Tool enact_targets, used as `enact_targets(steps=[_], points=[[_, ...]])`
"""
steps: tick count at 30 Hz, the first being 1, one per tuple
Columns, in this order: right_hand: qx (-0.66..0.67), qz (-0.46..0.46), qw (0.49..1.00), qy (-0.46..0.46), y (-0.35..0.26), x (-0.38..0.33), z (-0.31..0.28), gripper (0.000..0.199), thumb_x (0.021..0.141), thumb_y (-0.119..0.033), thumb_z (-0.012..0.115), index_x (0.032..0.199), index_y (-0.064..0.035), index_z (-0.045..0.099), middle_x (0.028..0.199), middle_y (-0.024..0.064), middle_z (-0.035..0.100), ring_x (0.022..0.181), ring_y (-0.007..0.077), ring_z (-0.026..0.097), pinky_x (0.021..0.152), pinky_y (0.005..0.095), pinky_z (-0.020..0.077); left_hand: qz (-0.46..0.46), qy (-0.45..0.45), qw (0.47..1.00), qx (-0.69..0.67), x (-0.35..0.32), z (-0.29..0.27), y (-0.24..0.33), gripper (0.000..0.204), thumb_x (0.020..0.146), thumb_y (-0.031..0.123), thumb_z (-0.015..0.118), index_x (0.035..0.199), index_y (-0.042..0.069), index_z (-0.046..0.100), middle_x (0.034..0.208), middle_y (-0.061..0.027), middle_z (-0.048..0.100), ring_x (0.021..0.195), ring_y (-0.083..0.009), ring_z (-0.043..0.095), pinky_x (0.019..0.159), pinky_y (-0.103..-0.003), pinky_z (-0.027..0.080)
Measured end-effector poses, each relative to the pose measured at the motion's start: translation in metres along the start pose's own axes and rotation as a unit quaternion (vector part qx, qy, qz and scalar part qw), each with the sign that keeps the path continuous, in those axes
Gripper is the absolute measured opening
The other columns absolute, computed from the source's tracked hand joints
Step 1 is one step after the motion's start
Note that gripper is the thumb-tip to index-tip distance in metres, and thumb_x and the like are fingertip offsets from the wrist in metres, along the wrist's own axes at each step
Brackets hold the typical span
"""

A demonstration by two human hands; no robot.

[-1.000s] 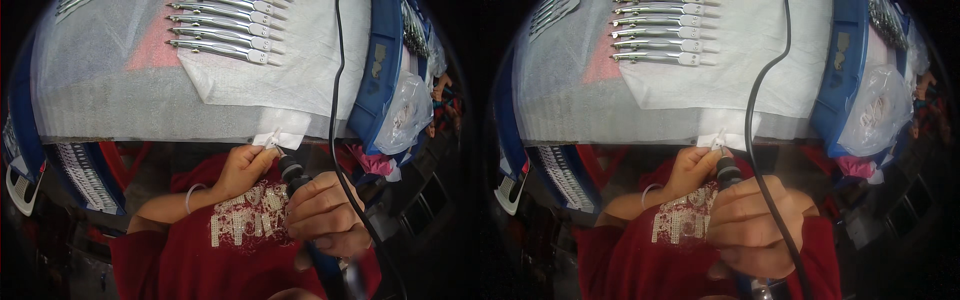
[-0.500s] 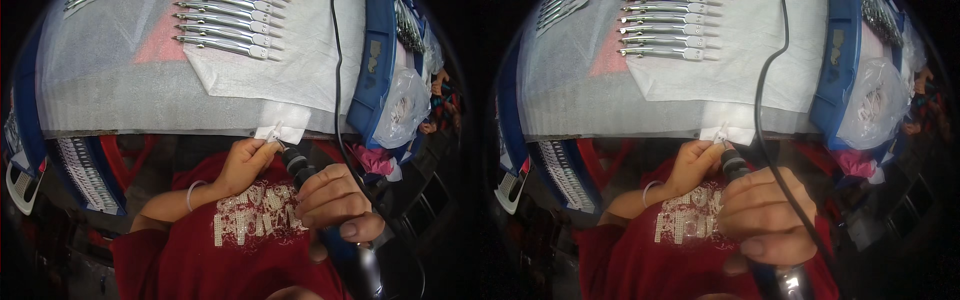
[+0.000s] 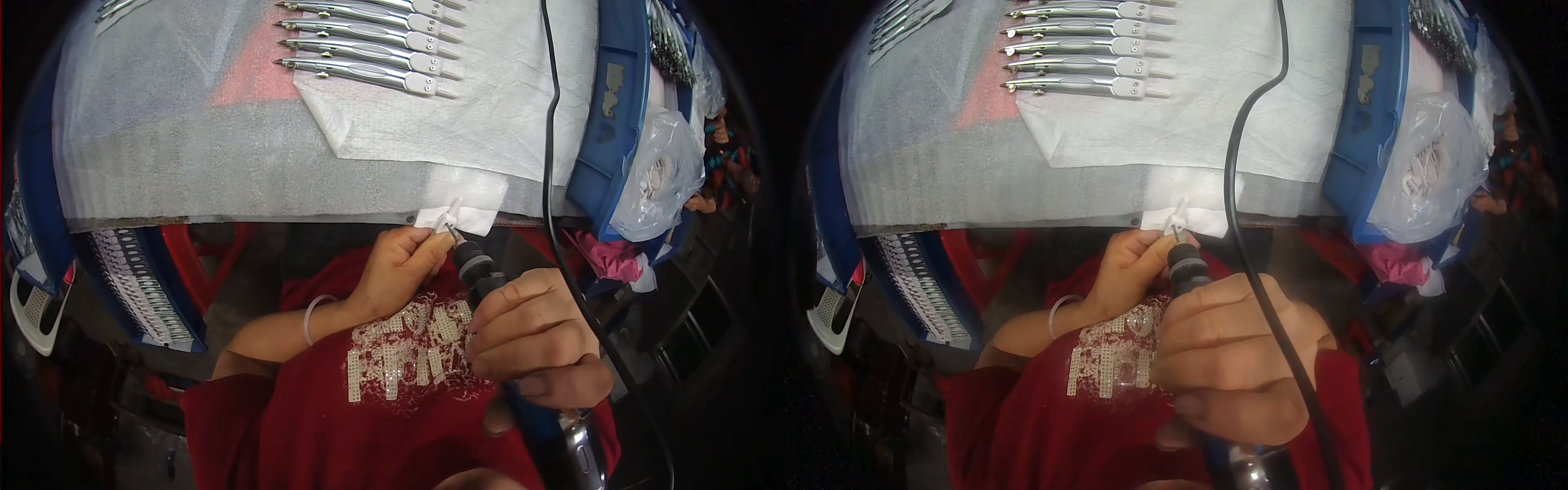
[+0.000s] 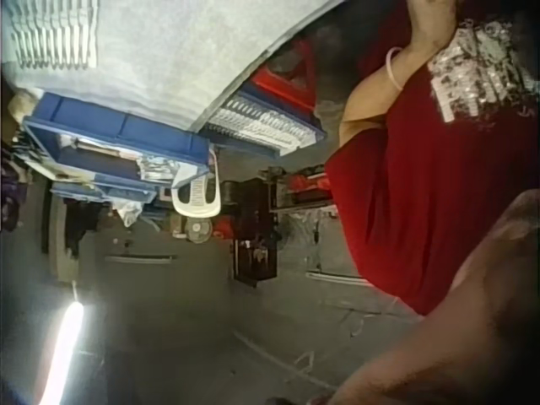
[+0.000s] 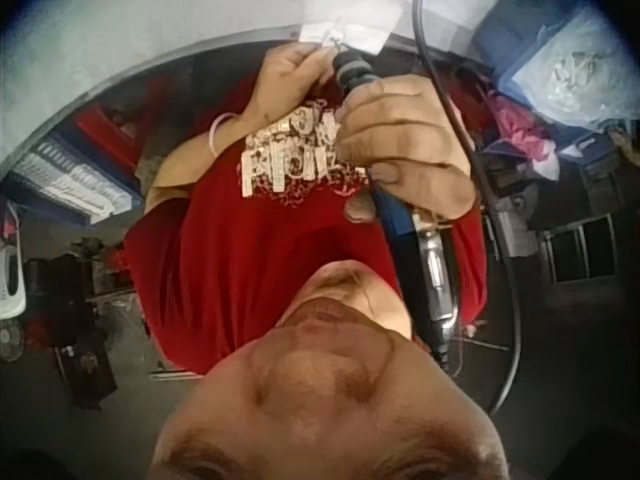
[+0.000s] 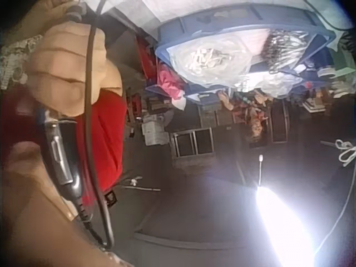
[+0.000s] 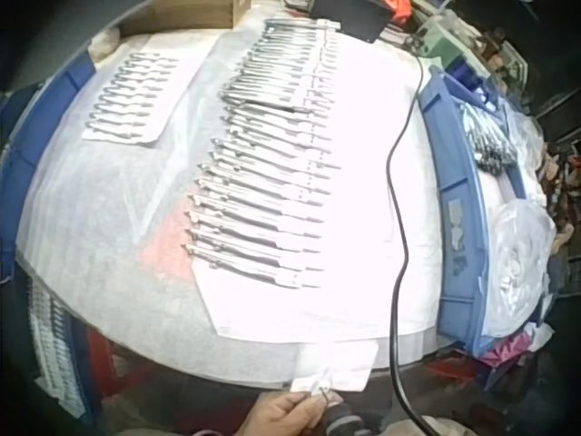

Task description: Processing and polishing small metal instruments using a handheld rotary tool at a workshop workbench.

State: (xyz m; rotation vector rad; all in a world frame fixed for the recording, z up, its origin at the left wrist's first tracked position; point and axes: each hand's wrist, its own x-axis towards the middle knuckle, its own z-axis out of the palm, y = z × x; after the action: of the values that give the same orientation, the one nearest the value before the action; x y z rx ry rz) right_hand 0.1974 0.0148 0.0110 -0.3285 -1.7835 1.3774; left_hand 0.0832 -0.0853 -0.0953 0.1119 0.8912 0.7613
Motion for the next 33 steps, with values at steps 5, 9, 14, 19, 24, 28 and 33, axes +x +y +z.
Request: enact_targets(steps=[5, 9, 14, 19, 24, 28, 33], points=[[-0.027, 0.003, 0.999, -0.041, 0.0, 0.004, -0.003, 0.041, 0.08, -0.025, 0.074, 0.095, -0.0061, 0.041, 0.077, 0.0129, 0.063, 0.058, 0.0206, 0.064, 0.05, 0.0293, 0.0536, 0.022, -0.005, 1.0, 0.019, 0.0, 0.001, 0.002, 0.019, 0.096, 0.014, 0.053, 0.099, -0.001, 0.064, 0.08, 0.0005, 0.063, 0.068, -0.0044, 0.055, 0.058, -0.017, 0.042], [-0.004, -0.013, 0.999, 0.049, -0.003, -0.005, 0.009, 0.038, 0.069, -0.013, 0.078, 0.09, -0.0009, 0.049, 0.073, 0.0157, 0.062, 0.058, 0.0247, 0.063, 0.052, 0.0335, 0.0541, 0.006, -0.001, 1.0, 0.002, -0.001, 0.001, 0.001, 0.019, 0.096, 0.015, 0.053, 0.099, 0.0, 0.065, 0.078, 0.002, 0.061, 0.064, -0.0024, 0.051, 0.054, -0.016, 0.038], [0.009, -0.04, 0.994, 0.104, -0.007, -0.011, 0.01, 0.039, 0.068, -0.01, 0.078, 0.091, -0.0005, 0.048, 0.072, 0.0178, 0.062, 0.054, 0.0258, 0.062, 0.052, 0.0355, 0.0545, 0.016, -0.016, 0.999, -0.032, -0.005, 0.006, 0.009, 0.021, 0.096, 0.017, 0.052, 0.098, 0.0, 0.064, 0.067, 0.0061, 0.052, 0.055, -0.0005, 0.04, 0.047, -0.017, 0.029], [0.008, -0.024, 0.995, 0.095, -0.005, -0.011, 0.009, 0.038, 0.071, -0.011, 0.078, 0.093, -0.0004, 0.048, 0.073, 0.0178, 0.062, 0.055, 0.0256, 0.062, 0.051, 0.0361, 0.0544, 0.018, 0.003, 1.0, -0.015, -0.007, 0.005, 0.008, 0.023, 0.097, 0.018, 0.052, 0.096, 0.0, 0.065, 0.062, 0.0063, 0.048, 0.052, -0.0009, 0.038, 0.046, -0.018, 0.029], [0.016, -0.037, 0.995, 0.096, -0.003, -0.008, 0.011, 0.038, 0.07, -0.011, 0.078, 0.093, 0.0007, 0.05, 0.075, 0.0188, 0.062, 0.057, 0.0256, 0.062, 0.051, 0.0359, 0.0543, 0.02, 0.011, 1.0, -0.01, -0.008, 0.005, 0.014, 0.023, 0.097, 0.018, 0.052, 0.094, 0.0, 0.066, 0.06, 0.0057, 0.047, 0.051, -0.0012, 0.038, 0.045, -0.018, 0.029], [0.025, -0.033, 0.996, 0.085, -0.003, -0.002, 0.007, 0.039, 0.069, -0.009, 0.079, 0.092, 0.003, 0.051, 0.076, 0.0203, 0.062, 0.057, 0.0274, 0.062, 0.051, 0.036, 0.054, 0.012, 0.016, 1.0, -0.015, -0.007, 0.005, 0.016, 0.023, 0.097, 0.019, 0.053, 0.092, 0.0, 0.065, 0.059, 0.0059, 0.047, 0.05, -0.0011, 0.038, 0.044, -0.018, 0.029], [-0.025, 0.021, 0.995, -0.099, -0.01, 0.008, -0.011, 0.047, 0.08, -0.026, 0.074, 0.101, -0.0051, 0.037, 0.08, 0.0127, 0.062, 0.062, 0.0222, 0.064, 0.052, 0.0321, 0.0538, 0.046, 0.019, 0.998, -0.032, -0.006, 0.004, 0.005, 0.024, 0.096, 0.02, 0.054, 0.083, 0.002, 0.063, 0.058, 0.0058, 0.047, 0.05, -0.0009, 0.038, 0.044, -0.018, 0.029]])
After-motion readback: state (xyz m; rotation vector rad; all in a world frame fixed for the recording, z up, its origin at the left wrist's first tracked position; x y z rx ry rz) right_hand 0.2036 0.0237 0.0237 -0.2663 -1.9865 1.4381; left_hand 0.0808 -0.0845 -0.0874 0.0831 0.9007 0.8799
